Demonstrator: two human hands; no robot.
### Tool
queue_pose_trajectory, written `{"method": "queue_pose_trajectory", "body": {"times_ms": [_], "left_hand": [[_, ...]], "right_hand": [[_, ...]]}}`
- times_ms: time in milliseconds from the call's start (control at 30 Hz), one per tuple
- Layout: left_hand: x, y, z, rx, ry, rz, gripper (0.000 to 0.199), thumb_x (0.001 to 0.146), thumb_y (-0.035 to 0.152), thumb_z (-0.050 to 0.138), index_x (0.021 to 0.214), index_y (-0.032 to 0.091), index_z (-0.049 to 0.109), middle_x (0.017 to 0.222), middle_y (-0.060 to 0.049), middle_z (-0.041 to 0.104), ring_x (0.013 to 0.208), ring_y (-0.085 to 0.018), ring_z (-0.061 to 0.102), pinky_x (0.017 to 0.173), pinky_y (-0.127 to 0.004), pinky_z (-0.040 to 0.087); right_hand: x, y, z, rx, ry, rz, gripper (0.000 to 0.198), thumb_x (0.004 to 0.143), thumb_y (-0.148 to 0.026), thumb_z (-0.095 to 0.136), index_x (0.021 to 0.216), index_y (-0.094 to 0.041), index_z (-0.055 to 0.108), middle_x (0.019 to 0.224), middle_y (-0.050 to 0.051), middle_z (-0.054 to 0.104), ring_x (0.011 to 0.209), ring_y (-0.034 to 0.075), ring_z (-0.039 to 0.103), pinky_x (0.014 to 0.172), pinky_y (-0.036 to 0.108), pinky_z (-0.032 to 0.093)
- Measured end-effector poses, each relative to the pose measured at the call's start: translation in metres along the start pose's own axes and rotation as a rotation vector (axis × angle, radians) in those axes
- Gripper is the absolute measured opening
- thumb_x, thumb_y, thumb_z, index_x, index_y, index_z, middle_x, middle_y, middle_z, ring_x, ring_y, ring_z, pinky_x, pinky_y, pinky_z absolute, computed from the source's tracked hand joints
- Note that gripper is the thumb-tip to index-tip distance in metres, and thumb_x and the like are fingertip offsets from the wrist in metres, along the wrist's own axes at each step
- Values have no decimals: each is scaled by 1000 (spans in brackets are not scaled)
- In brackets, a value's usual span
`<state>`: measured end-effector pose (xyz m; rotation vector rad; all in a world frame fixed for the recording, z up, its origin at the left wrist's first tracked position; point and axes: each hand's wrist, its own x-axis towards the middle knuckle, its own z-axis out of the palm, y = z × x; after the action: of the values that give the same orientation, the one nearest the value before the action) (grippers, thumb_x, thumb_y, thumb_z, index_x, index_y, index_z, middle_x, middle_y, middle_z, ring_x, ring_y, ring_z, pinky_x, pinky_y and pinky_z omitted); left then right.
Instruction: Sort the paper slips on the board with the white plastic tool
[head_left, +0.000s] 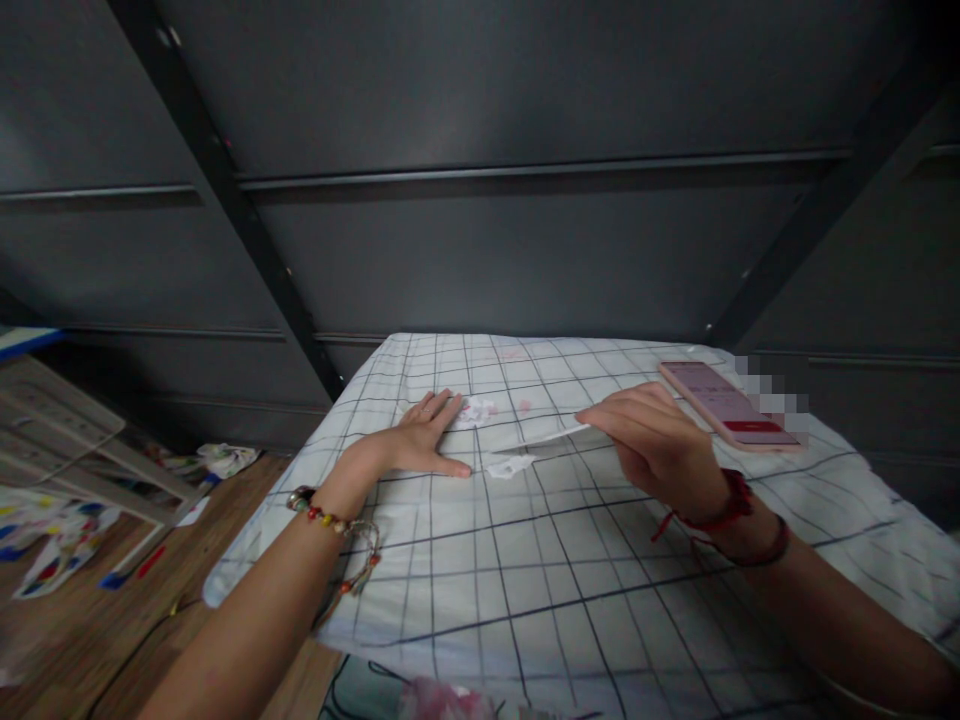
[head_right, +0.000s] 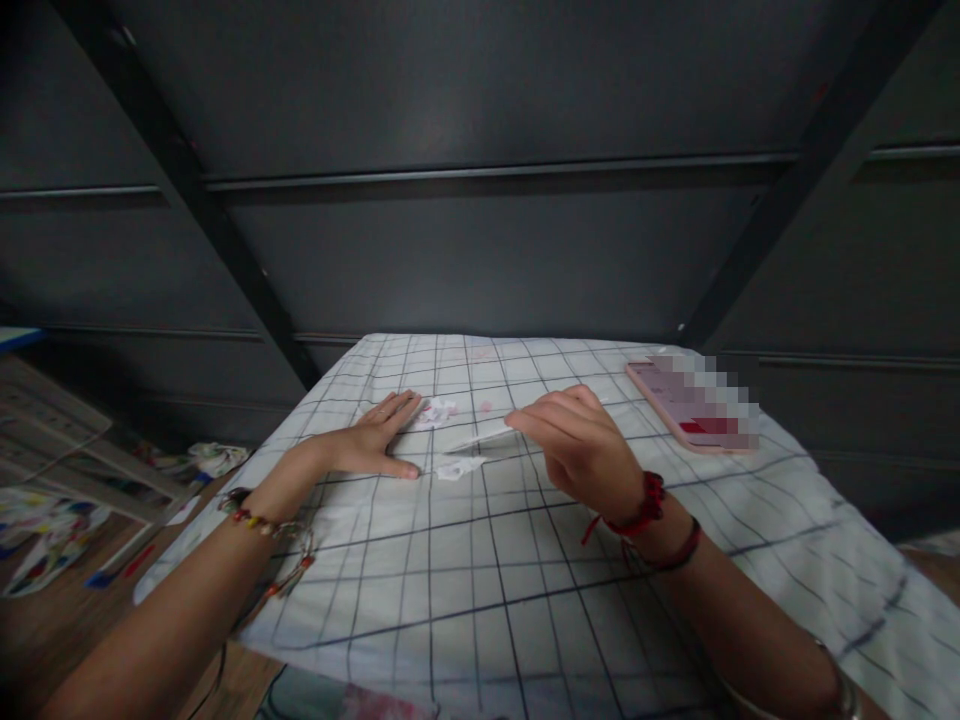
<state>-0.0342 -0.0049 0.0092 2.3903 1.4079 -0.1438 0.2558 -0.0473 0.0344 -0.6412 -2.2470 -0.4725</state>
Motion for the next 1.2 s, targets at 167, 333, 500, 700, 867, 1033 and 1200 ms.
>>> {"method": "queue_pose_trajectory", "body": {"times_ms": [167, 333, 500, 700, 867, 1033, 1200], "left_hand": [[0, 0, 0, 6, 1, 12, 113, 61, 76, 51, 141, 19, -6, 145, -10, -13, 129, -33, -13, 104, -45, 5], [-1, 1, -1, 5, -7, -1, 114, 60, 77, 51, 141, 19, -4, 145, -9, -14, 129, -33, -13, 104, -45, 4], [-1, 3, -2, -7, -17, -8, 115, 60, 77, 52, 141, 18, -4, 144, -10, -15, 129, -33, -13, 104, -45, 4], [-1, 4, -2, 11, -34, -19, 117, 60, 77, 50, 141, 14, -5, 144, -13, -15, 129, -32, -14, 104, -44, 4], [-1, 3, -2, 11, -16, 0, 112, 62, 75, 50, 141, 18, -6, 145, -10, -13, 129, -34, -13, 103, -46, 5], [0, 3, -2, 6, -21, -12, 113, 61, 75, 51, 141, 17, -5, 145, -10, -14, 129, -32, -13, 104, -44, 5], [-3, 8, -5, -9, 3, 23, 113, 61, 73, 55, 141, 19, -5, 144, -10, -17, 128, -34, -17, 103, -47, 4]], "right_hand": [[0, -1, 1, 45, -51, -18, 29, 74, -1, 36, 90, -19, 51, 75, 1, 61, 70, 15, 53, 66, 31, 38], [2, 2, -8, -145, -31, -2, 28, 72, -1, 35, 86, -17, 54, 70, 2, 61, 66, 16, 52, 63, 31, 38], [3, 3, -14, -130, -116, 17, 26, 75, -3, 36, 85, -18, 55, 70, 2, 61, 64, 16, 52, 63, 31, 38], [3, -4, -16, 42, -82, 9, 29, 73, -2, 37, 91, -20, 51, 71, 0, 61, 65, 15, 53, 62, 30, 38], [2, -8, -9, 59, -118, -19, 31, 74, -1, 35, 94, -19, 50, 77, 1, 62, 69, 15, 53, 63, 30, 38], [4, -9, -14, 130, -127, 8, 29, 71, 0, 35, 85, -20, 49, 70, 0, 60, 66, 14, 52, 63, 30, 37], [5, -8, -17, 98, -72, 33, 31, 71, 1, 34, 86, -21, 50, 72, -1, 61, 67, 13, 53, 66, 30, 38]]}}
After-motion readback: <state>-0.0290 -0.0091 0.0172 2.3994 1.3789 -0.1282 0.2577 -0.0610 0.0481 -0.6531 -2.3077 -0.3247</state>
